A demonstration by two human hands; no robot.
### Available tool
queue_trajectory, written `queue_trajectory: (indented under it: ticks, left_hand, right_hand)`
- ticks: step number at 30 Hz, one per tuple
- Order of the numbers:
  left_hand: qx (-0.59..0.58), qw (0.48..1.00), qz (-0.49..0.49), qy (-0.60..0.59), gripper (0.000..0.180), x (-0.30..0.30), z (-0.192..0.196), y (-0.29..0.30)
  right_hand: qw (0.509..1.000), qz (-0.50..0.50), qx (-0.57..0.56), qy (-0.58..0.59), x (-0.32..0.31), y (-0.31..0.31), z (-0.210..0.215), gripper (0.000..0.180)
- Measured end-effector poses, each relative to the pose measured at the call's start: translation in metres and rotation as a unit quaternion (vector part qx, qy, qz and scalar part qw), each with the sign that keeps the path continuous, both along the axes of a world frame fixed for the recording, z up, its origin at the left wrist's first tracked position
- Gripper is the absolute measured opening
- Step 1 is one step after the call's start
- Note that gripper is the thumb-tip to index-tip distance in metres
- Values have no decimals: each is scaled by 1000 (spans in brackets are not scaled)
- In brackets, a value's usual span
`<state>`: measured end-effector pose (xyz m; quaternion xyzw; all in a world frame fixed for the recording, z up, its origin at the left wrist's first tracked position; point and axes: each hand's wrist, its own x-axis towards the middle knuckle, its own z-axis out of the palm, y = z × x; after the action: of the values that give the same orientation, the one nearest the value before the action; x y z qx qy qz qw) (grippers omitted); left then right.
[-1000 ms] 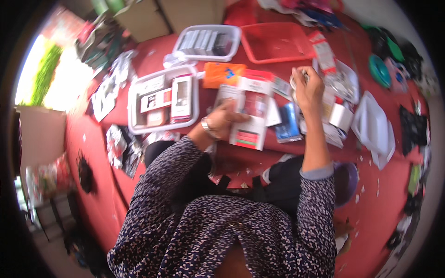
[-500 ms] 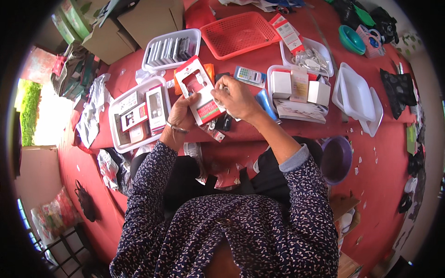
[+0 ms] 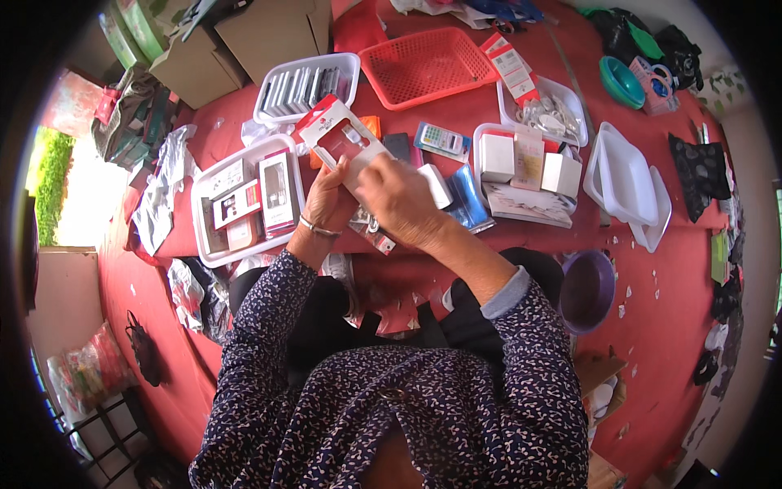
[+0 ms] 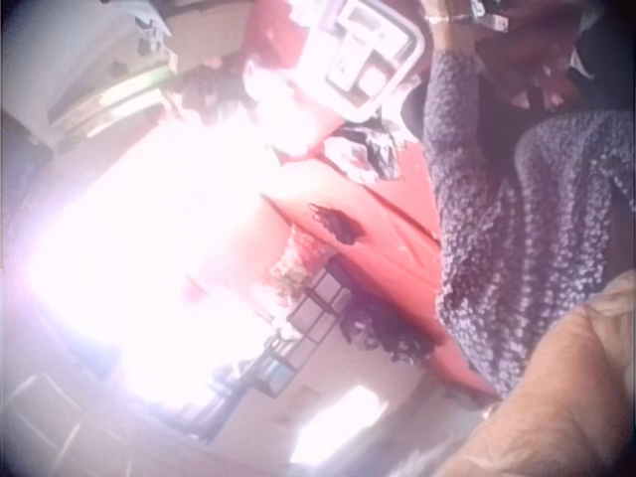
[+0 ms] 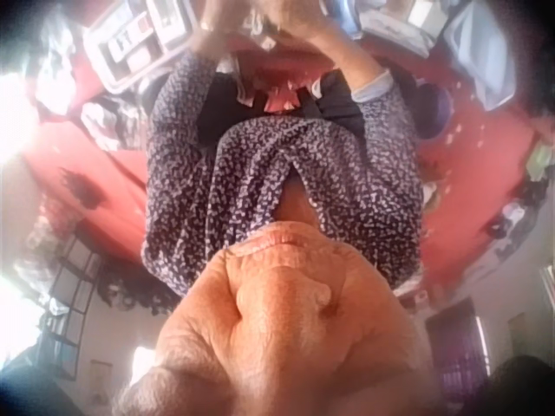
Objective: The person sits on the floor and wipes various small cardboard boxes with a cloth. They pick up each box, wipe it thoroughly, and place it into a white plastic container. The person also wipes a plastic container and organizes the items on the red floor.
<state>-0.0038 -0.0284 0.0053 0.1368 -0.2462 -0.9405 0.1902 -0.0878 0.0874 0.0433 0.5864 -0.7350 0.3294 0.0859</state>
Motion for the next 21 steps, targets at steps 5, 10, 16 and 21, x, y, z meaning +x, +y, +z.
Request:
queue_trajectory:
  ticks: [5,10,16,21]
  left_hand:
    - [32,999,4,-33,29,9,5,-4]
    - [19,999,24,-30,29,9,11,-3]
    - [5,999,-47,23,57,14,19,-7]
    - [99,994,-10,43,55,13,20,-22]
  right_hand:
    - [977,-209,-19,-43,-71,22,2,17]
    - [767,-12,92,-635,-62,28,12,41]
    - [737,75,143,-656,-55,28,15,20]
    - [753,95,234,-608,-59,34,34,22]
